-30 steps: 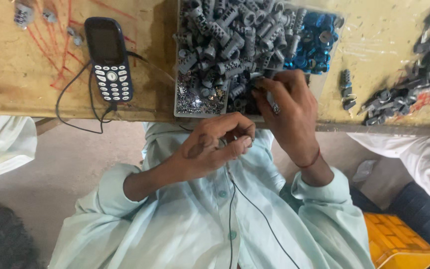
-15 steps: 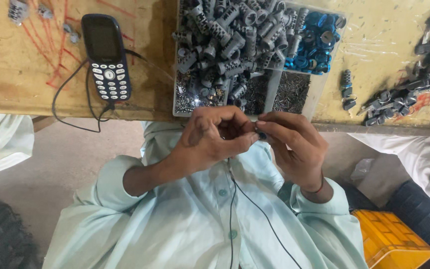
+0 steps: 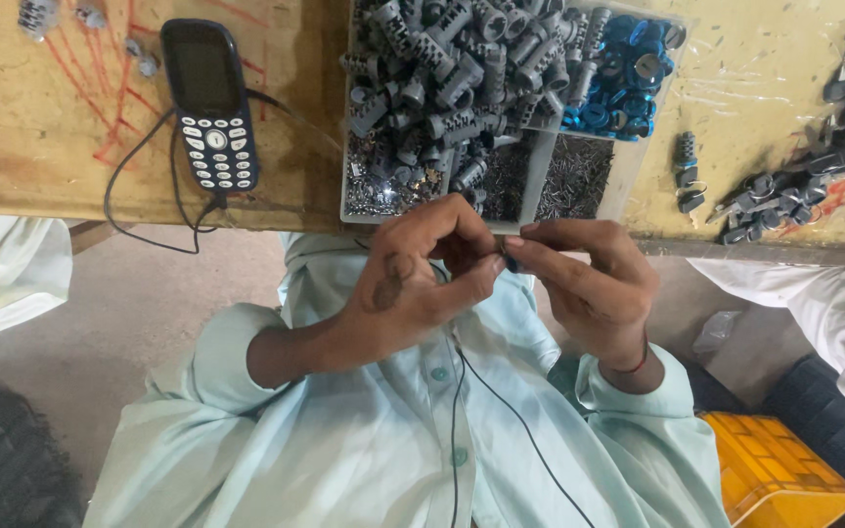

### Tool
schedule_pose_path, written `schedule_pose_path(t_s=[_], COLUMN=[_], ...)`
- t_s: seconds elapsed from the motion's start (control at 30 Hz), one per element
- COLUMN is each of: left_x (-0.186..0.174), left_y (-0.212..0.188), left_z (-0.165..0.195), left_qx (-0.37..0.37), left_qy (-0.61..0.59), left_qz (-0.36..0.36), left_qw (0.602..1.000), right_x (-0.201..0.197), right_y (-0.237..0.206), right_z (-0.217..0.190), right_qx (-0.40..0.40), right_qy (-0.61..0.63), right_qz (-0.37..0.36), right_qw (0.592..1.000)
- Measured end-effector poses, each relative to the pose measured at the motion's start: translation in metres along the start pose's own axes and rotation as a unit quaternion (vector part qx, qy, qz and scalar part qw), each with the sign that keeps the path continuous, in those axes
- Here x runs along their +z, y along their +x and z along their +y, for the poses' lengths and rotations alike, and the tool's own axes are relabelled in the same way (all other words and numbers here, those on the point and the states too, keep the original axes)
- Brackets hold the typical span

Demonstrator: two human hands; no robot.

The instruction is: The person sits at a workbench assembling small ignition-cap style components. They repeatedly pick grey ribbed caps, blue caps, and small metal springs or pins from a compartmented tray, fit the metal inserts into the caps by hand, and set finished assemblies on the table beside the tray.

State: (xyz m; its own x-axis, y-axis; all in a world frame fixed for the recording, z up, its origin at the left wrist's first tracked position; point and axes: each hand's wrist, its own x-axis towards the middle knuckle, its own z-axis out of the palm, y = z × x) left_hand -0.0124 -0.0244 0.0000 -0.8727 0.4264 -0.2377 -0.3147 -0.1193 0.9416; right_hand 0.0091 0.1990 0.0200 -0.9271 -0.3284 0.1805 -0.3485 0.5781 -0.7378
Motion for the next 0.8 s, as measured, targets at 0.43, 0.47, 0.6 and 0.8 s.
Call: schedule_pose_path(t_s=[0.43, 0.47, 0.6, 0.8], left_x=[0.004, 0.003, -0.003, -0.005], left_y=[0.0, 0.0, 0.005, 0.013], left_z=[-0.004, -0.006, -0.01, -0.013], left_qx=[0.131, 0.146, 0.172, 0.198], left_qy=[0.058, 0.062, 0.032, 0.05], left_qz=[0.041, 0.033, -0.03, -0.056], left_qw=[0.989, 0.987, 0.984, 0.977], right_x=[-0.019, -0.028, -0.025, -0.03], right_y=[0.045, 0.054, 0.071, 0.055], right_z=[-0.017, -0.007, 0.047, 0.084], right_qx=[0.127, 0.083, 0.065, 0.181], right_qy=[0.044, -0.017, -0.282, 0.024], right_qz=[-0.082, -0.091, 0.086, 0.105], right_qw=[0.987, 0.992, 0.953, 0.977])
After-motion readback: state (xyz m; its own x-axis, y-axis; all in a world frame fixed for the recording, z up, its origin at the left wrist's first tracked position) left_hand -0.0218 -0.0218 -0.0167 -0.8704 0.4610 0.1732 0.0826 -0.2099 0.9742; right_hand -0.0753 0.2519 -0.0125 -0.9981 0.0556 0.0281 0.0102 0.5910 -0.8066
